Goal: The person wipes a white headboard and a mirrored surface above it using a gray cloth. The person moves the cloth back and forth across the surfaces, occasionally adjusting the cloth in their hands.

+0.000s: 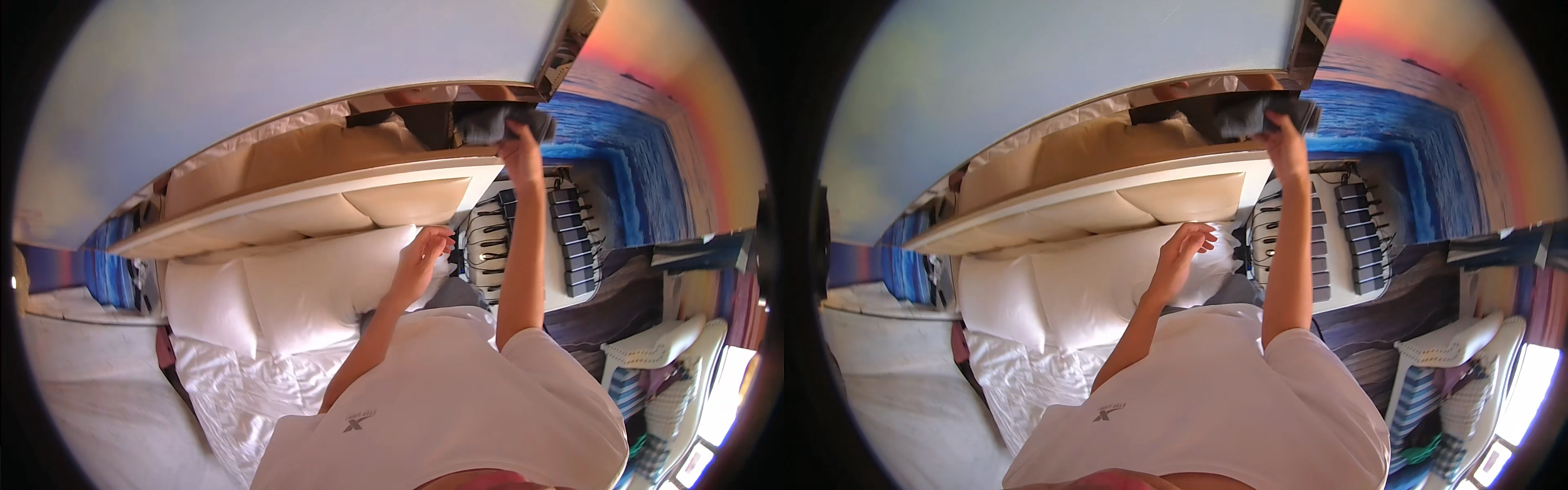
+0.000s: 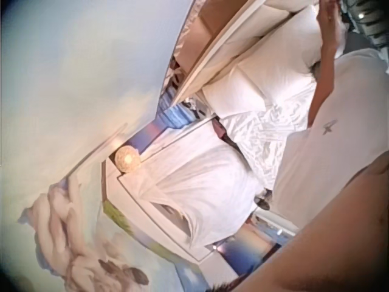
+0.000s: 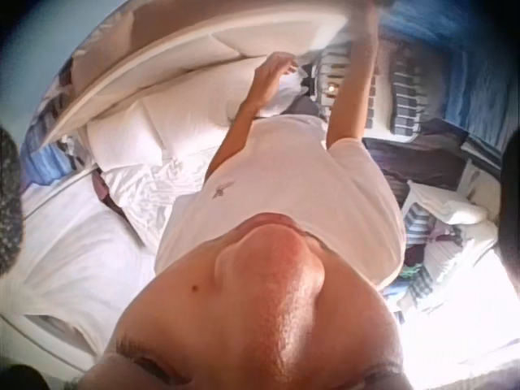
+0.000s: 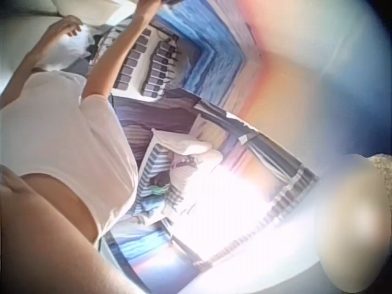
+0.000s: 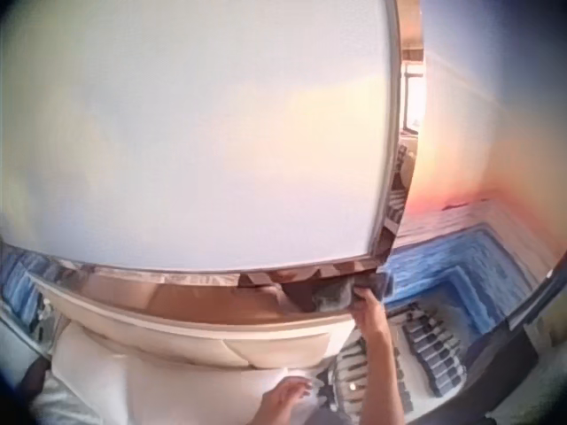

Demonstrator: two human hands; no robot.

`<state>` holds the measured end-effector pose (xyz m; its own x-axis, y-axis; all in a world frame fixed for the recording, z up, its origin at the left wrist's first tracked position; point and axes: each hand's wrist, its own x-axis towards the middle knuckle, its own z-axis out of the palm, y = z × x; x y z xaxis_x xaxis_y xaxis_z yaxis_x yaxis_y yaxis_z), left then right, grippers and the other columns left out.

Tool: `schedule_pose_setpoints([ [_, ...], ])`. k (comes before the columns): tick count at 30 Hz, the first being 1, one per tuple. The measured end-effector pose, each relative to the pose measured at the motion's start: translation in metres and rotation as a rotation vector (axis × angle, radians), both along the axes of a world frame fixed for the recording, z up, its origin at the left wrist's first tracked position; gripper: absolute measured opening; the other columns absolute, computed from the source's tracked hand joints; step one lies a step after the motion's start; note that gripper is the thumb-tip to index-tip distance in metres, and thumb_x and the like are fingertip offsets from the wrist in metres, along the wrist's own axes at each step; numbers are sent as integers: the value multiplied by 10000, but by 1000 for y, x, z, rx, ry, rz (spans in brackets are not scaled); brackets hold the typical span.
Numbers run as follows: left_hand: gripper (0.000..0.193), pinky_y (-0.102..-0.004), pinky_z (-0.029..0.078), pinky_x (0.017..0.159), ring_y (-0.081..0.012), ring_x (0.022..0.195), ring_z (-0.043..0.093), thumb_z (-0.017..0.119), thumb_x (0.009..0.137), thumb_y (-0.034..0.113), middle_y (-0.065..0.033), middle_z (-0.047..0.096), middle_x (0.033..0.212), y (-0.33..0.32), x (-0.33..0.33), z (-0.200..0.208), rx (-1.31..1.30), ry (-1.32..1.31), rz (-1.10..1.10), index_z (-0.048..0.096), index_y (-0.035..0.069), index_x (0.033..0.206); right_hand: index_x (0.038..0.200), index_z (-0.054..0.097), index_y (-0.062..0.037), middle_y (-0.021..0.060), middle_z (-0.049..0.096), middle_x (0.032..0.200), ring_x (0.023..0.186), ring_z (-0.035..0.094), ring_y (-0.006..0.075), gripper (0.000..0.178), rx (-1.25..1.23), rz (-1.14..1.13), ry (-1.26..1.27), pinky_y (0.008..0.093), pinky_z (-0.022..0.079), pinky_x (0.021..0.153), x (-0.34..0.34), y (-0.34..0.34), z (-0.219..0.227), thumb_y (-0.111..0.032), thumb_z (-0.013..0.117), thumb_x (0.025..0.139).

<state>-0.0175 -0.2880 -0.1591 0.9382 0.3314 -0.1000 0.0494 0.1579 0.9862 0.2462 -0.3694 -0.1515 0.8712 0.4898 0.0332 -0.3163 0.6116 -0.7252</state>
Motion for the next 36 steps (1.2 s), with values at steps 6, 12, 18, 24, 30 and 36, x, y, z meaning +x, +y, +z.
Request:
schedule_pose_setpoints([
  [6,273,-279,448,808,-145,863,568,461,967,232,-77,598,966,-17,-26,5,9,126,239,569,-10,1036,1124,500,51,234,603,1077,1008,609,381,298,-96,156,-36,453,495,915,-28,9,24,-169,489,922],
  [12,252,-293,447,830,-161,887,586,433,959,198,-84,624,952,-4,-25,28,46,115,299,575,12,1052,1090,470,93,323,580,1062,993,598,451,336,-140,150,-186,489,474,940,-22,14,64,-181,466,896],
  [18,275,-303,438,842,-161,921,579,425,961,222,-81,620,959,14,-48,25,55,105,229,577,15,1059,1054,476,130,350,545,1124,1107,550,416,446,-58,162,-62,485,380,1036,-17,12,44,-273,394,881],
  [24,277,-304,432,847,-156,926,577,415,968,235,-72,618,975,51,-79,38,147,31,78,578,33,1065,963,527,84,272,573,1148,1104,561,406,305,-165,482,-233,461,369,1045,-116,143,55,-208,499,880],
  [30,261,-294,429,838,-147,903,573,421,964,215,-72,616,964,118,-132,23,144,-39,74,577,31,1065,955,463,98,285,609,960,974,622,410,297,41,72,-159,467,476,940,-77,121,41,-181,452,855],
  [36,243,-286,427,836,-140,905,567,438,956,205,-64,614,975,160,-159,13,167,-46,-1,573,32,1060,993,399,114,282,540,1037,952,619,447,274,-2,200,-188,452,504,908,-141,206,34,-137,431,888],
])
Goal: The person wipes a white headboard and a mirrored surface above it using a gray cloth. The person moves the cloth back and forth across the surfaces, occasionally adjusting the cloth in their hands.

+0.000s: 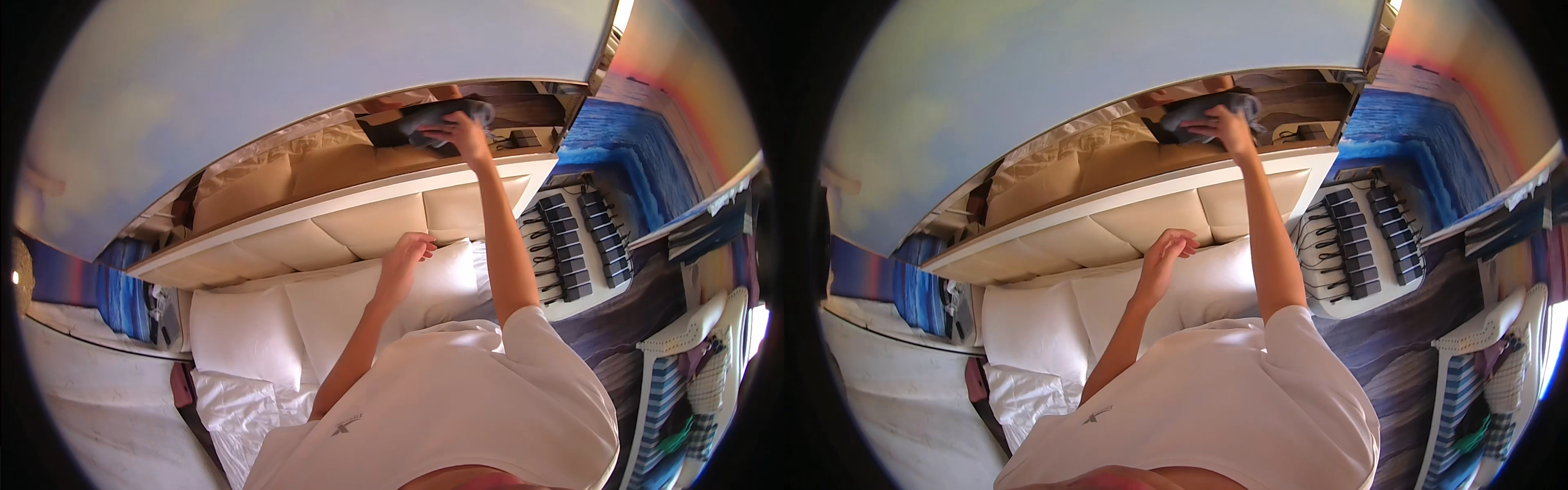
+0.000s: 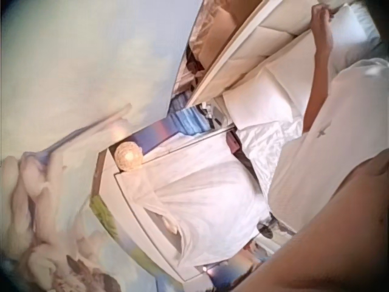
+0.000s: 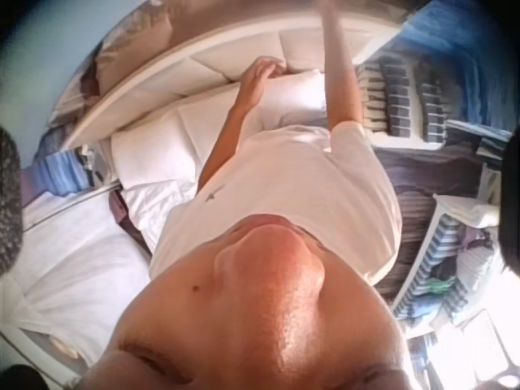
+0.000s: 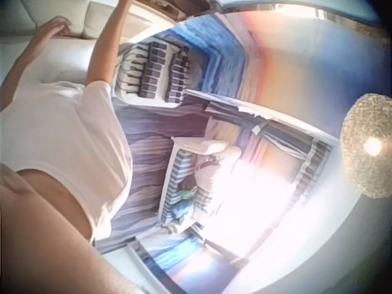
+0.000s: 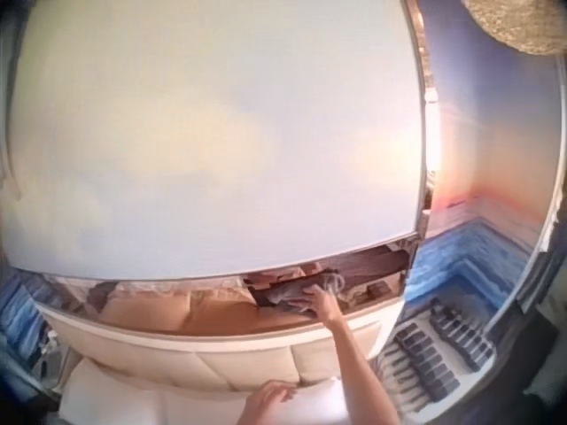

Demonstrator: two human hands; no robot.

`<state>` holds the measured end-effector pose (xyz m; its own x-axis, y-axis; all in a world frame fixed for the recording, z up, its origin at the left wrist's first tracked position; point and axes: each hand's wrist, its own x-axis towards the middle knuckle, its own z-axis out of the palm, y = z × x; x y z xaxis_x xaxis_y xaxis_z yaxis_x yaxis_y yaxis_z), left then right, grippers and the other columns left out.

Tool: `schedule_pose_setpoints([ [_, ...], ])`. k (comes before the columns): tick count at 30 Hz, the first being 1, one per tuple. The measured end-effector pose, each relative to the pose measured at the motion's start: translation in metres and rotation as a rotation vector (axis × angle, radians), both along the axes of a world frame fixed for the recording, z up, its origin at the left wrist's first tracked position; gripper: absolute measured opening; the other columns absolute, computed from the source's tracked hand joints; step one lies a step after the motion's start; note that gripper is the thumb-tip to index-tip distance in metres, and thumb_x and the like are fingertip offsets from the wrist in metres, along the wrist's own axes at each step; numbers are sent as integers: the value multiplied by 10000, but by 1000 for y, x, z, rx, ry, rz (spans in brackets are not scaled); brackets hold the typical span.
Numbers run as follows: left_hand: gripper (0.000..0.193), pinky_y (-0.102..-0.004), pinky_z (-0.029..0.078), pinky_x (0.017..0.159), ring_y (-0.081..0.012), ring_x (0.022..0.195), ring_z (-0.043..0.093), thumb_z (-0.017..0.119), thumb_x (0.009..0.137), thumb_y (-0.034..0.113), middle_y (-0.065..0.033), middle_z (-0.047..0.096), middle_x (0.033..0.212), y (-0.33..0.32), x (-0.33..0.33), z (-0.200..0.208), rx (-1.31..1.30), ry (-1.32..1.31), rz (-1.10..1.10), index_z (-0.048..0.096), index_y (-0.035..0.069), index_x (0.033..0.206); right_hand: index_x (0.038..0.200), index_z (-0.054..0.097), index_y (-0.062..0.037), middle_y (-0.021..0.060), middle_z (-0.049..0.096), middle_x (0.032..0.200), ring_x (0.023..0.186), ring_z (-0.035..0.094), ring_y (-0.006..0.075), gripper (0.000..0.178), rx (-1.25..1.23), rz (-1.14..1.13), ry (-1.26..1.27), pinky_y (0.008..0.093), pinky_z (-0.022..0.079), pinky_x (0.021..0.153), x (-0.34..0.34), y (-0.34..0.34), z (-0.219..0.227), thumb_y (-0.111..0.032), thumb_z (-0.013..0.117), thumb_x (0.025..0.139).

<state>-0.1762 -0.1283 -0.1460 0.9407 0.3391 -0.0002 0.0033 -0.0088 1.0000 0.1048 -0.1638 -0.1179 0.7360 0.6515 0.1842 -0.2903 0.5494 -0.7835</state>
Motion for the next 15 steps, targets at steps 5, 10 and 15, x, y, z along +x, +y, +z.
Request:
schedule_pose_setpoints([
  [5,205,-282,411,899,-136,952,547,479,943,177,-49,606,981,26,14,18,92,-50,10,572,28,1048,1022,408,148,321,558,995,968,603,464,327,67,-22,20,500,490,915,34,-38,1,-134,450,861],
  [10,200,-291,400,925,-146,1006,542,462,943,152,-66,600,1033,52,57,35,164,-155,95,571,26,1054,1021,488,85,282,584,959,931,587,420,305,303,-289,202,539,441,958,97,-129,-5,-150,497,827],
  [15,218,-300,413,927,-171,1040,548,488,945,145,-88,597,1076,58,106,32,221,-167,160,555,25,1113,974,549,31,205,636,923,905,620,351,264,451,-398,225,509,456,944,145,-193,-37,-192,486,848],
])
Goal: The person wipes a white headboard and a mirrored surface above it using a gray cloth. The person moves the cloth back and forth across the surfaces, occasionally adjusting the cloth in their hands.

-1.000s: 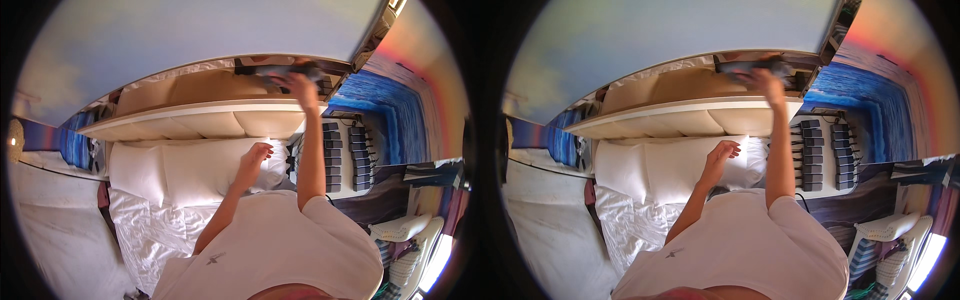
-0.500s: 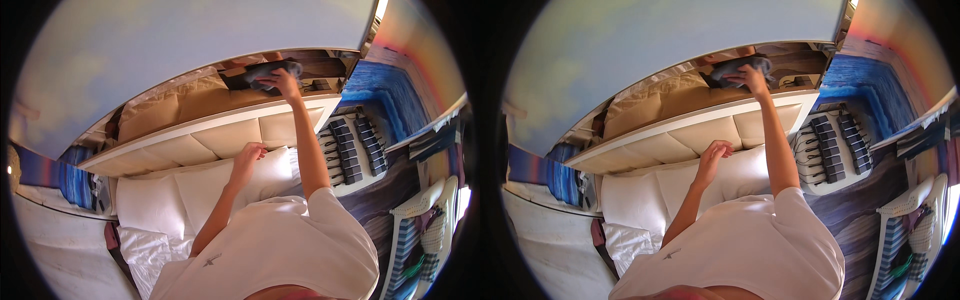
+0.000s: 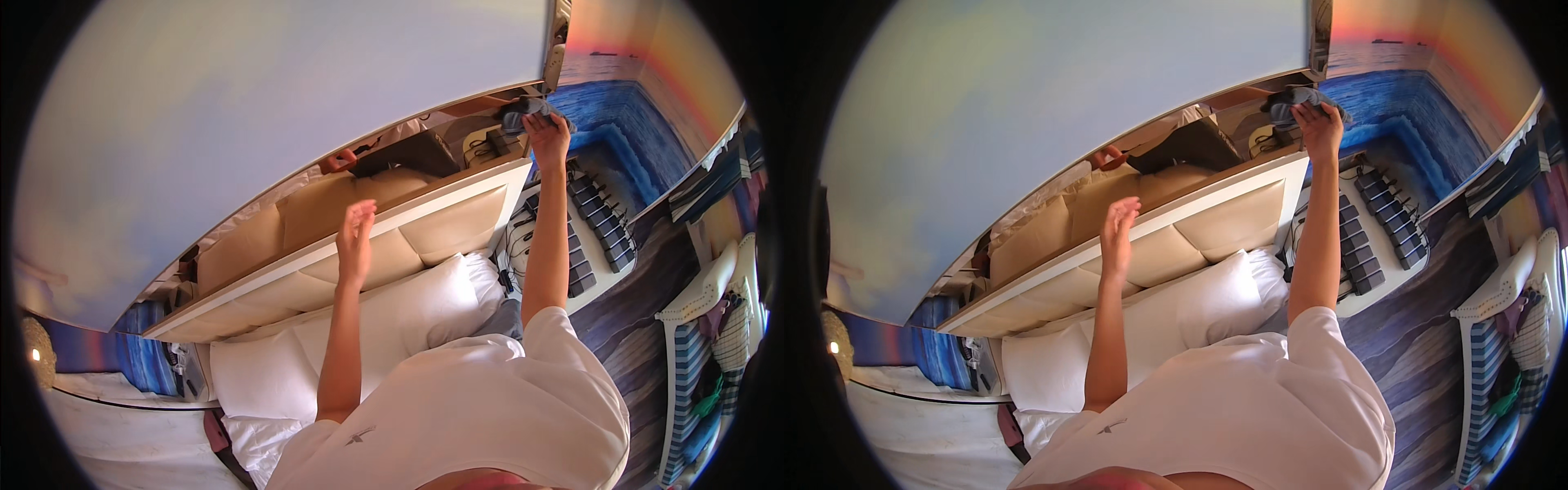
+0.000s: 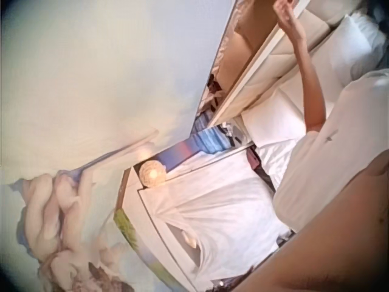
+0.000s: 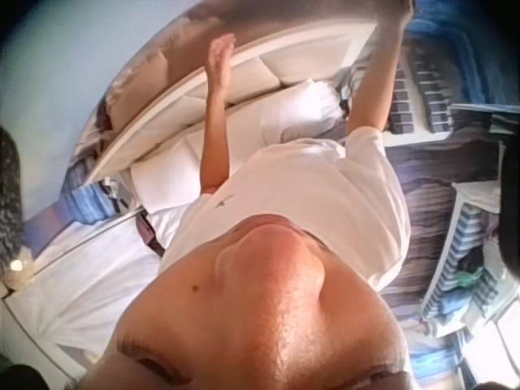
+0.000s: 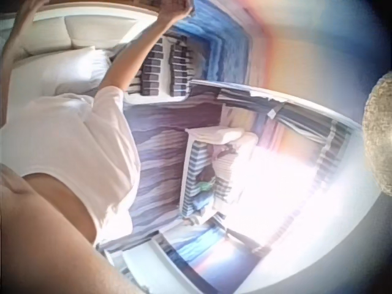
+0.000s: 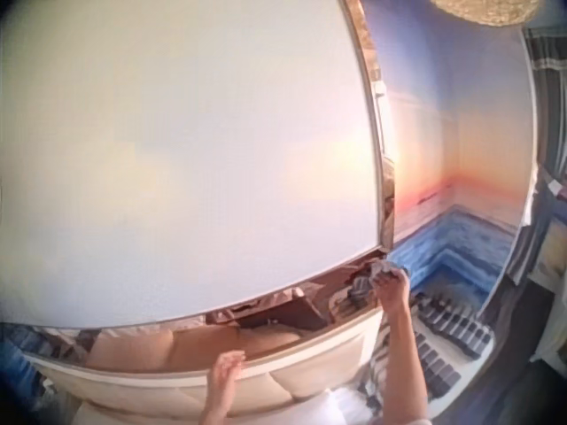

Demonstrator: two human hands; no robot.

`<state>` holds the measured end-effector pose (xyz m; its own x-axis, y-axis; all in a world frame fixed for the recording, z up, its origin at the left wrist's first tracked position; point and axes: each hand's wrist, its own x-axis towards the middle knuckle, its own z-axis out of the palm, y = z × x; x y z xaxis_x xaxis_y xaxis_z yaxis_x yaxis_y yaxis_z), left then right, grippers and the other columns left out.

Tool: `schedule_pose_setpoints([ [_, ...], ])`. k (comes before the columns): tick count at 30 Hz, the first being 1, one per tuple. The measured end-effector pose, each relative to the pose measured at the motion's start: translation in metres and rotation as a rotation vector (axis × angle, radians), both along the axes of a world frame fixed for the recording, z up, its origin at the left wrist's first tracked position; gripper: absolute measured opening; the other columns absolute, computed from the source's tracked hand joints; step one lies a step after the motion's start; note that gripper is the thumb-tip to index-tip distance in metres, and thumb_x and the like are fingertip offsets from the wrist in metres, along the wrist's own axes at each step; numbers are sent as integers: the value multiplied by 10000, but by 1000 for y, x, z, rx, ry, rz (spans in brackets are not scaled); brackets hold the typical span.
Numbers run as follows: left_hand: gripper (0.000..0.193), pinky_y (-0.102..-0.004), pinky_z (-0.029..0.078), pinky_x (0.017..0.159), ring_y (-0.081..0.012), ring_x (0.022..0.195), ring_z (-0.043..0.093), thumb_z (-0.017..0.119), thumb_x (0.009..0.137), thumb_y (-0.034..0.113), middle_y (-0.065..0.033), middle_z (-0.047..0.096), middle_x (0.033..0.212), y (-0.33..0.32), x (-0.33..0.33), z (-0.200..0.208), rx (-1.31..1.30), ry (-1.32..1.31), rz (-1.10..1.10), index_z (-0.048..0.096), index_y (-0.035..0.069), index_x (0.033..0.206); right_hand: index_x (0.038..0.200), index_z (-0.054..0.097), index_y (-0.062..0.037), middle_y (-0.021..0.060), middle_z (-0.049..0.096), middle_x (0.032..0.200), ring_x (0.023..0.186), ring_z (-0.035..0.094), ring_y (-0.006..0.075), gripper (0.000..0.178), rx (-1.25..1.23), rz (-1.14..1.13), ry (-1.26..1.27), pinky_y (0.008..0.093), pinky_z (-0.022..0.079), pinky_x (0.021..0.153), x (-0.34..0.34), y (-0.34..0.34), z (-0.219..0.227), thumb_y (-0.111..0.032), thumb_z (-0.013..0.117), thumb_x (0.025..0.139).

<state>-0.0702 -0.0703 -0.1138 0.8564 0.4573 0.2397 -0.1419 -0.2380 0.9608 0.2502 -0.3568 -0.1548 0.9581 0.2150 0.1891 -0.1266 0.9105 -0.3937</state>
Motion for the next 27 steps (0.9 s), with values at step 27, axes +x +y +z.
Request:
schedule_pose_setpoints([
  [27,240,-276,472,867,-155,931,623,653,866,177,-82,649,975,39,22,26,357,190,58,603,23,1044,981,527,98,230,641,957,902,658,365,303,-480,341,-223,425,503,907,-67,89,51,-180,483,870],
])
